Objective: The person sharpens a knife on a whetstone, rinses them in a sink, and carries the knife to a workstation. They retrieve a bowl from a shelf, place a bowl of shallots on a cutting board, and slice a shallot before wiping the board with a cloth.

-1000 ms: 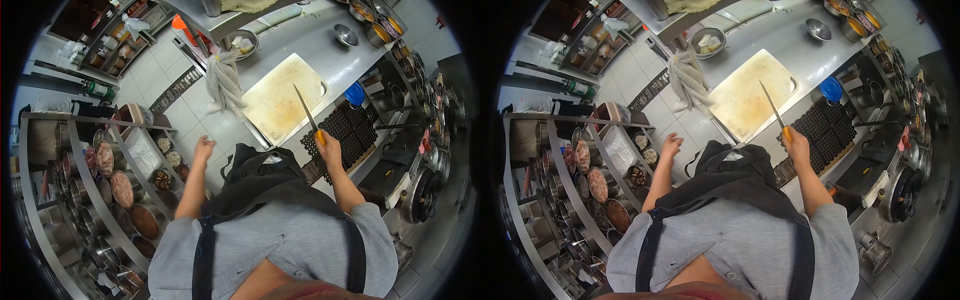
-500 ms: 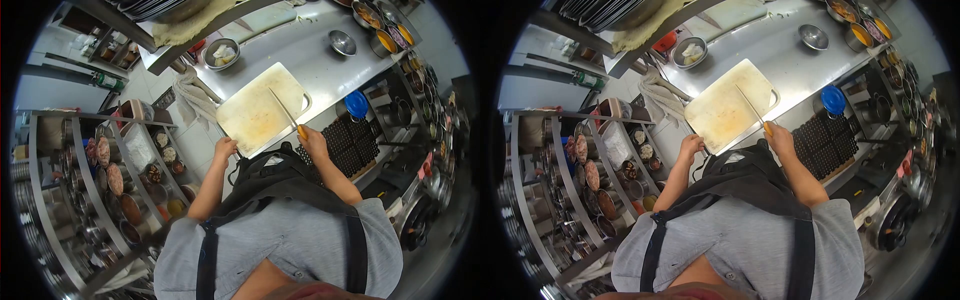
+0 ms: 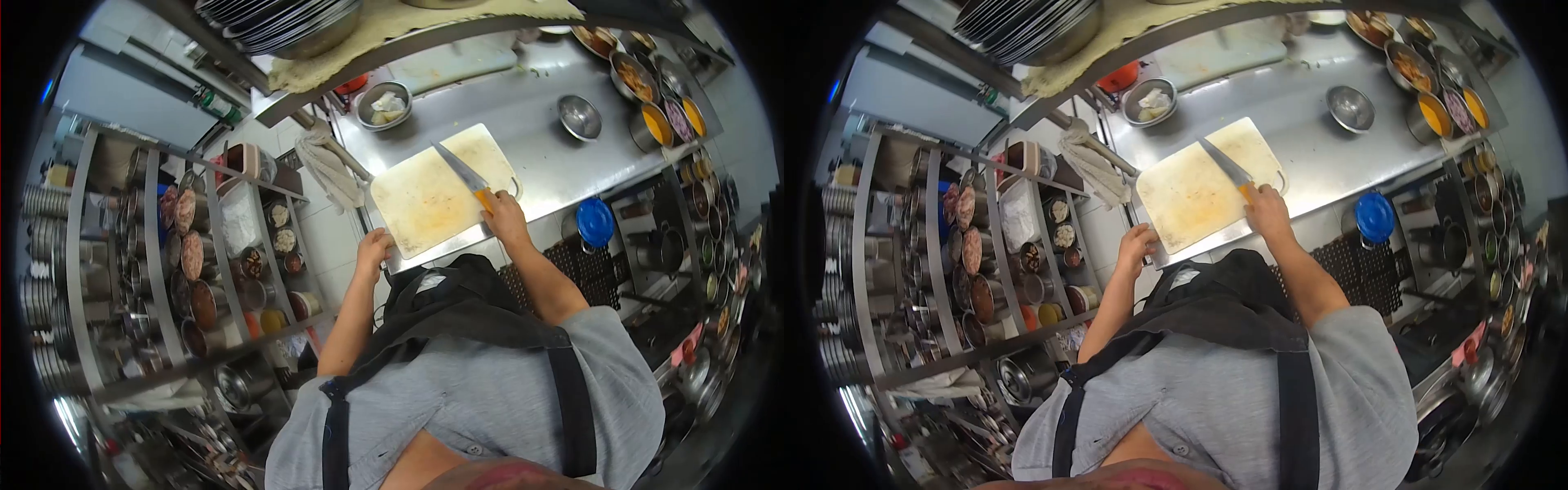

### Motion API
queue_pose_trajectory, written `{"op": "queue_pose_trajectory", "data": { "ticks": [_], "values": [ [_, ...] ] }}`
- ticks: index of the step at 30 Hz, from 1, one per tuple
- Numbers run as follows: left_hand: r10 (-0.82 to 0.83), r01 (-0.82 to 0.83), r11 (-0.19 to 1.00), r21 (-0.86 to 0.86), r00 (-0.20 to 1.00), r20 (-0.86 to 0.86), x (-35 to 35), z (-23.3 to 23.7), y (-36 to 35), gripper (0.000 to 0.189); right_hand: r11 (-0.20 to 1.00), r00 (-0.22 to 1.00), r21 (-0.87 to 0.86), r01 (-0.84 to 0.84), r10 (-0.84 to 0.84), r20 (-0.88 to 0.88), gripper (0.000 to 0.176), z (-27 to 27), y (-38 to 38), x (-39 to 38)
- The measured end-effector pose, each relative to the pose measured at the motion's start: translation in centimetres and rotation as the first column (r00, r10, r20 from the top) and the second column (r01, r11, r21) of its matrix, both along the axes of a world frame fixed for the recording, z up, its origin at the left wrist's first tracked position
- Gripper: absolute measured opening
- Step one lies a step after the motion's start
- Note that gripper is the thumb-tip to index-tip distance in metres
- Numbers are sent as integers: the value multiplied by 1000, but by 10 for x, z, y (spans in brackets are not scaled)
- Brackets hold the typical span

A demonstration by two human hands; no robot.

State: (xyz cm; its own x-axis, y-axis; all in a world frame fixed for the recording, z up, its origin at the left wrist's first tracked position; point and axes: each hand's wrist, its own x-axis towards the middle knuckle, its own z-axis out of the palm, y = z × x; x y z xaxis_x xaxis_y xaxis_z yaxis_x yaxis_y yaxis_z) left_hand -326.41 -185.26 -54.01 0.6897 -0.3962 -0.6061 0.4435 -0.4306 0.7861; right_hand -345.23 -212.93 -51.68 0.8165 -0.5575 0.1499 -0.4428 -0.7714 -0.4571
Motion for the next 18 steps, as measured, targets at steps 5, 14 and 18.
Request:
{"op": "queue_pose_trajectory", "data": {
  "ticks": [5, 14, 18],
  "values": [
    [215, -214, 977, -22, 962, 170, -29, 9, 85, 48, 685, 851, 588, -430, 90, 518, 17, 161, 44, 29],
    [-506, 357, 409, 840, 855, -116, -129, -212, 329, 33, -719, 31, -239, -652, -341, 940, 48, 333, 142, 16],
    [-654, 586, 302, 752, 701, -283, -178, -217, 341, 35, -649, 181, -203, -733, -474, 862, 52, 322, 143, 7]
  ]
}}
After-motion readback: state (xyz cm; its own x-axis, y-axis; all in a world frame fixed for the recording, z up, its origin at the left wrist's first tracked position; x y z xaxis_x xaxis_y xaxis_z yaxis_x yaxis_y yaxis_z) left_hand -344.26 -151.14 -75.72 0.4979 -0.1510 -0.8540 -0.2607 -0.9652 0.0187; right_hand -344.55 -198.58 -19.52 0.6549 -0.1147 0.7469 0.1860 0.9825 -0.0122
